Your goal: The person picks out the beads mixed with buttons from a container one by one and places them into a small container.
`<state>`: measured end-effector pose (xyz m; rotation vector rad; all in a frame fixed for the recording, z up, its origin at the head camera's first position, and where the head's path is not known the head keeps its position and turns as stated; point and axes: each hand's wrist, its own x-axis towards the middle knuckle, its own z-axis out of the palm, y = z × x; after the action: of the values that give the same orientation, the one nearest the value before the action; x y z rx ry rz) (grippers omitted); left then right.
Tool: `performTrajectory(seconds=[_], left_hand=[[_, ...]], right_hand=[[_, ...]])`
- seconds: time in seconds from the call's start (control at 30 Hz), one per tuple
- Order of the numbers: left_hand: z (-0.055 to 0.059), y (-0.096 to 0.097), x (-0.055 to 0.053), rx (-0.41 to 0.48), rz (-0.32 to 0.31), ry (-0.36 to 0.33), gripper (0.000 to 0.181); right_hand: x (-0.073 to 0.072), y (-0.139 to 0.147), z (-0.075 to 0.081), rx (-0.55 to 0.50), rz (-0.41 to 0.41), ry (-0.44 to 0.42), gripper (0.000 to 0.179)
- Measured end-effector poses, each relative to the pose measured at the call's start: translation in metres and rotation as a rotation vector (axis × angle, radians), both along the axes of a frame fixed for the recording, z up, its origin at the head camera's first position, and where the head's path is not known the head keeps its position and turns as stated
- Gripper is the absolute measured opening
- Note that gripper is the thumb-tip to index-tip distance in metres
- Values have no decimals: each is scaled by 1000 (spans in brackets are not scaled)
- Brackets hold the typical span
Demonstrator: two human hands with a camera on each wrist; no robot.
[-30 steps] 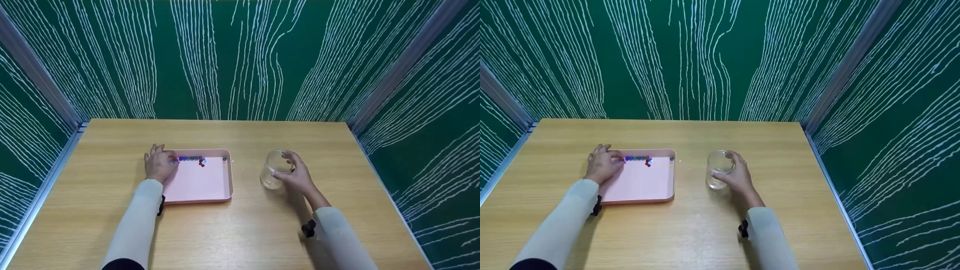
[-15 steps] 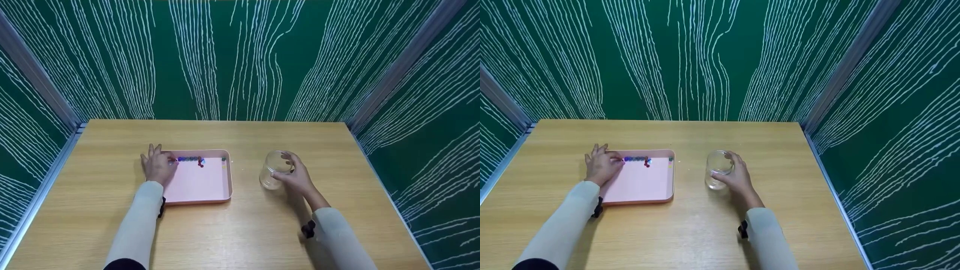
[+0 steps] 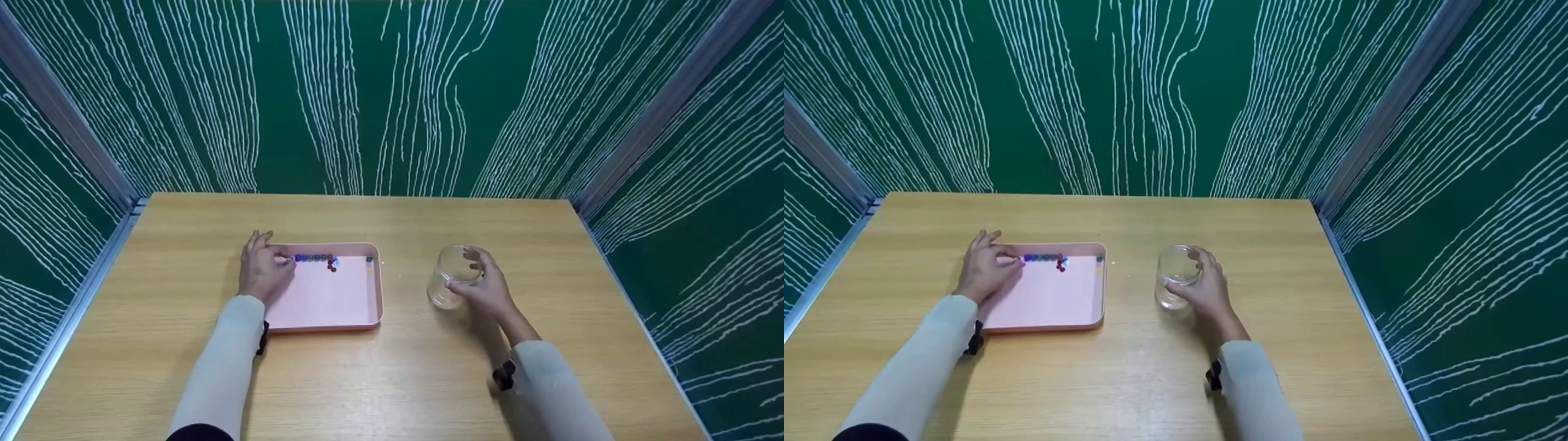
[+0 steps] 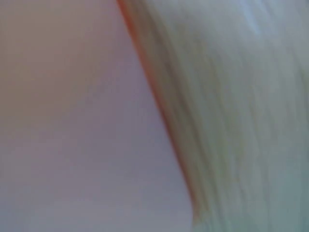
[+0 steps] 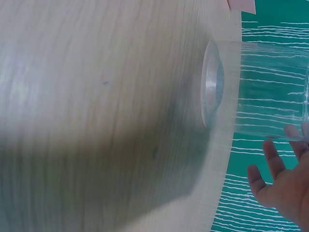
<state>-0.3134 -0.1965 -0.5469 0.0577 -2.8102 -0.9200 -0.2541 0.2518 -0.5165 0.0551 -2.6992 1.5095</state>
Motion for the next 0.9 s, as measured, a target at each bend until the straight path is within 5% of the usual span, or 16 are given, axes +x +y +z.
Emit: performTrajectory(seconds=[0.3,0.6,0.9], left_hand=[[7,1,7,-27,-27,99,18],[13,1,10,-57,31,80,24],[19,0,13,-29,13,25,22]], right_hand=[[1,0,-1,1,23,34,86],[0,1,1,25,18,11,87],[0,1,1,29,15,-6,86]])
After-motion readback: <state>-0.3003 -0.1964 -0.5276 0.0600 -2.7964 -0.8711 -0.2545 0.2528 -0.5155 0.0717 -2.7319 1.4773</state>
